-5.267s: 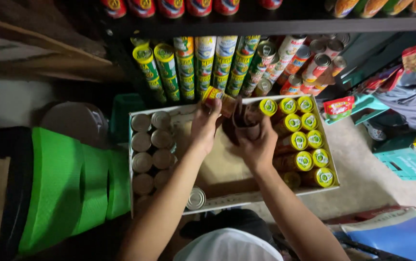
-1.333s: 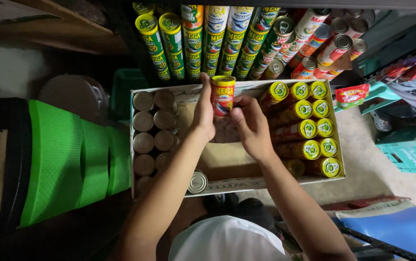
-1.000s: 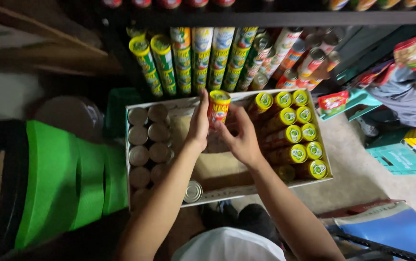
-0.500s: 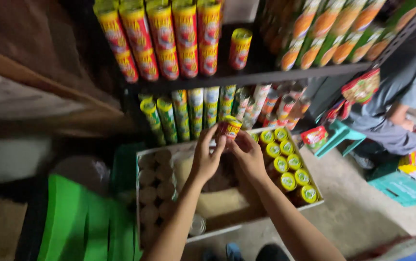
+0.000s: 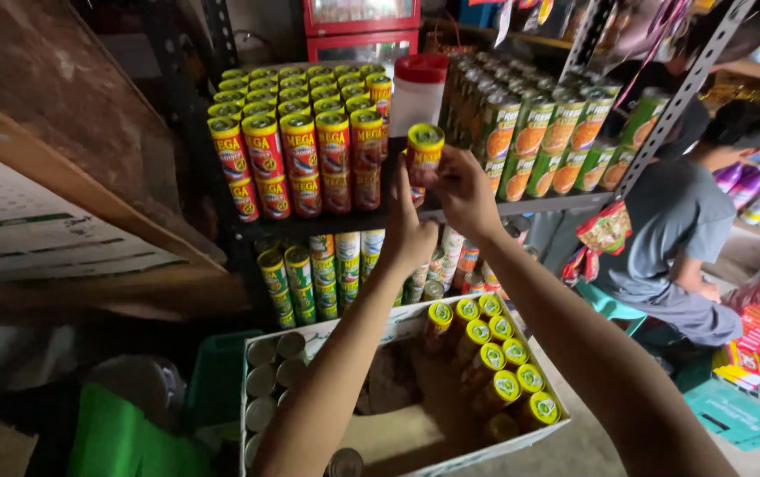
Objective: Wiping canned goods with a cloth and placing them onto shelves.
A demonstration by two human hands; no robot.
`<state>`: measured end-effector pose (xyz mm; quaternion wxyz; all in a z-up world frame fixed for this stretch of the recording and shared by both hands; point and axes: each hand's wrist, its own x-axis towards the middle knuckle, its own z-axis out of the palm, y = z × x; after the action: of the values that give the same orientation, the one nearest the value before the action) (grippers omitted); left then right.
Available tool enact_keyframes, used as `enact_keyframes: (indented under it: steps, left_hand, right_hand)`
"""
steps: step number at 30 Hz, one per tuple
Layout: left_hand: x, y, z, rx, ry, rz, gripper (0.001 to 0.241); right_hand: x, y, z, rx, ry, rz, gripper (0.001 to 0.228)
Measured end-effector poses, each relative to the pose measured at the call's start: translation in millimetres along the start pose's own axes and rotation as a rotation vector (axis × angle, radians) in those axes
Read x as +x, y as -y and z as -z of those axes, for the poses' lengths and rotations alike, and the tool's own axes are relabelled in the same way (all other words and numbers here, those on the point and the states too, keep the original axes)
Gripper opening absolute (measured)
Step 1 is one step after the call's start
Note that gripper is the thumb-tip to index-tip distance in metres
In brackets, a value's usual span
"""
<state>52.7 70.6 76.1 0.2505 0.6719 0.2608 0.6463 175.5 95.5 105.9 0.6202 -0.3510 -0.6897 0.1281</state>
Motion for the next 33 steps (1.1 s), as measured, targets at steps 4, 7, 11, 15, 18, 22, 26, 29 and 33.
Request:
enact_keyframes:
  steps: [4, 7, 11, 15, 18, 22, 26, 29, 33]
  left_hand:
    - [19.5, 31.9, -6.1, 0.102, -0.062, 0.129, 0.103]
    - [27.4, 63.1, -11.7, 0.201, -0.074, 0.143, 0.104]
    - [31.2, 83.8, -12.1, 0.191, -0.059, 0.123, 0.102]
    - [32.2, 73.8, -19.2, 0.209, -0.041, 0.131, 0.1]
    - [26.1, 61.0, -14.0, 0.222, -0.017, 0.145, 0.101]
    - [23.4, 71.4, -6.9, 0.081, 0.07, 0.098, 0.096]
    - [18.3, 99.5, -7.9, 0.026, 0.108, 0.282, 0.102]
    - [17.5, 92.9, -8.9, -0.051, 0.094, 0.282, 0.102]
    - [16.8, 100.1, -7.8, -0.041, 0.091, 0.205, 0.104]
  right_hand:
    - [34.0, -41.7, -4.6, -0.042, 0.001, -0.013, 0.046]
    - [54.3, -66.9, -6.2, -0.032, 0.002, -0.07, 0.049]
    - [64.6, -78.3, -7.4, 0.076, 0.04, -0.222, 0.052]
    - [63.6, -95.0, -7.7, 0.113, 0.054, -0.268, 0.048]
    - [60.0, -92.6, -6.8, 0.016, 0.09, -0.265, 0.044]
    - [60.7, -80.7, -8.0, -0.042, 0.098, -0.258, 0.048]
    - [52.6, -74.6, -8.1, -0.08, 0.105, -0.252, 0.048]
    - [47.2, -56.4, -10.3, -0.171, 0.119, -0.248, 0.047]
    - [44.9, -65.1, -11.8, -0.212, 0.148, -0.236, 0.045]
